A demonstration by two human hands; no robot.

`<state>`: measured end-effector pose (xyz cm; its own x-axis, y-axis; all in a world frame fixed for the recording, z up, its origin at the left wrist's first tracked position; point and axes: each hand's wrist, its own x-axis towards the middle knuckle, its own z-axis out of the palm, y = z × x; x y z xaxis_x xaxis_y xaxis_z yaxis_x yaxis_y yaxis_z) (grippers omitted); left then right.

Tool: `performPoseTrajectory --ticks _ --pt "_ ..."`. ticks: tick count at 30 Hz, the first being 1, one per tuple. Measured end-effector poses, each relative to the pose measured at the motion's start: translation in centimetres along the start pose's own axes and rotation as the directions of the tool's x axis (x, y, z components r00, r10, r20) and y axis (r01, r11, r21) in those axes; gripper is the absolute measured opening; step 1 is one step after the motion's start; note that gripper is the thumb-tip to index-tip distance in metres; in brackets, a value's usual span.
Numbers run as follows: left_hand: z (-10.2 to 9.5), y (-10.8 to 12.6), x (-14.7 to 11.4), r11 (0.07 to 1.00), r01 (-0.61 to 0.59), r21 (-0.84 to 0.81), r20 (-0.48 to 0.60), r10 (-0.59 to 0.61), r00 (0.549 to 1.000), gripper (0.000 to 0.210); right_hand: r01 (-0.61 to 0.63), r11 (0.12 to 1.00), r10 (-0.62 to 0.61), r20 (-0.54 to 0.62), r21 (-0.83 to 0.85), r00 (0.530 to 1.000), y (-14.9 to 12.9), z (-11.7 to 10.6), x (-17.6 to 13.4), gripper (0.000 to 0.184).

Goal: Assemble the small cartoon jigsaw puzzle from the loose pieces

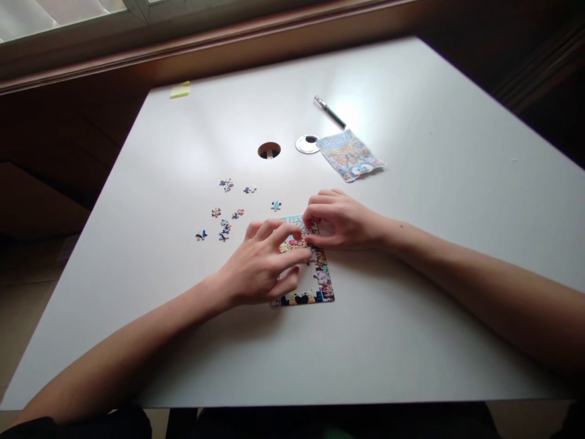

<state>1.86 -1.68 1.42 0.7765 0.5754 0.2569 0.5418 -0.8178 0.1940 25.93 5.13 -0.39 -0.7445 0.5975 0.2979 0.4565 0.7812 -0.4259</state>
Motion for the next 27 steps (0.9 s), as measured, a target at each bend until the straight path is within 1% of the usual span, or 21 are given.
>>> performPoseTrajectory --ticks 2,6,9,10,12,14,15,16,18,19,20,21,22,23,24,25,26,27 --pt "0.1 0.0 -0.1 1.0 -0.009 0.012 0.03 0.009 1.0 0.029 -0.002 1.0 0.002 0.001 0.003 1.0 -0.1 -0.1 0.0 0.015" --pt "0.5 0.2 -0.2 1.0 -0.012 0.003 0.039 0.011 0.999 0.032 -0.005 1.0 0.005 0.002 0.005 1.0 -0.2 -0.2 0.0 0.013" --pt "-0.3 0.3 0.3 0.999 -0.031 0.017 0.016 0.031 0.999 0.029 -0.004 1.0 0.004 0.003 0.002 1.0 -0.3 -0.2 0.0 0.013" --pt "-0.9 0.1 0.4 1.0 -0.019 0.013 -0.01 0.019 1.0 0.029 -0.003 1.0 0.003 0.003 0.001 1.0 -0.3 -0.2 0.0 0.013" --pt "-2.5 -0.6 0.6 0.999 0.037 -0.018 -0.096 -0.039 0.995 0.025 0.001 1.0 -0.001 0.004 -0.001 1.0 -0.2 -0.2 0.0 0.013" --pt "-3.9 -2.1 0.1 0.995 0.089 -0.043 -0.179 -0.095 0.979 0.01 0.017 1.0 -0.017 -0.004 0.005 1.0 -0.1 -0.2 0.0 0.013" --pt "-4.3 -3.1 -0.5 0.993 0.111 -0.038 -0.224 -0.117 0.968 0.008 0.031 0.999 -0.031 -0.012 0.015 0.999 -0.1 -0.3 0.0 0.014" --pt "-4.5 -4.1 -1.4 0.991 0.132 -0.016 -0.27 -0.131 0.954 0.01 0.044 0.998 -0.043 -0.024 0.033 0.999 0.0 -0.3 0.1 0.015" --pt "-4.3 -6.2 -3.5 0.982 0.185 0.038 -0.382 -0.157 0.911 0.018 0.054 0.993 -0.049 -0.057 0.107 0.997 0.1 -0.5 0.1 0.017" --pt "-3.9 -7.1 -4.7 0.971 0.235 0.047 -0.439 -0.191 0.878 0.022 0.044 0.986 -0.032 -0.076 0.159 0.997 0.1 -0.6 0.1 0.018" --pt "-3.4 -7.8 -5.7 0.958 0.283 0.043 -0.465 -0.232 0.854 0.024 0.018 0.977 0.003 -0.097 0.215 0.995 0.1 -0.7 0.2 0.018" --pt "-3.0 -8.3 -6.5 0.95 0.31 0.026 -0.446 -0.266 0.854 0.025 -0.021 0.963 0.056 -0.121 0.27 0.991 0.1 -0.8 0.2 0.017" --pt "-2.7 -8.6 -7.2 0.937 0.35 -0.001 -0.448 -0.313 0.837 0.025 -0.067 0.944 0.117 -0.139 0.322 0.983 0.1 -0.8 0.2 0.016" --pt "-2.4 -8.8 -7.5 0.925 0.38 -0.021 -0.468 -0.345 0.814 0.025 -0.115 0.923 0.181 -0.152 0.366 0.972 0.0 -0.8 0.1 0.016" --pt "-2.3 -8.7 -7.6 0.917 0.397 -0.043 -0.472 -0.368 0.801 0.024 -0.159 0.902 0.24 -0.158 0.402 0.958 0.0 -0.9 0.1 0.017" --pt "-2.2 -8.5 -7.5 0.912 0.405 -0.062 -0.474 -0.384 0.793 0.022 -0.195 0.881 0.287 -0.16 0.432 0.945 0.0 -0.8 0.1 0.017" --pt "-2.3 -8.3 -7.3 0.913 0.4 -0.075 -0.463 -0.388 0.797 0.019 -0.219 0.863 0.319 -0.156 0.455 0.935 0.0 -0.8 0.0 0.018" --pt "-2.4 -8.0 -7.1 0.917 0.389 -0.086 -0.441 -0.385 0.811 0.017 -0.233 0.85 0.34 -0.154 0.472 0.928 0.0 -0.8 0.0 0.019"
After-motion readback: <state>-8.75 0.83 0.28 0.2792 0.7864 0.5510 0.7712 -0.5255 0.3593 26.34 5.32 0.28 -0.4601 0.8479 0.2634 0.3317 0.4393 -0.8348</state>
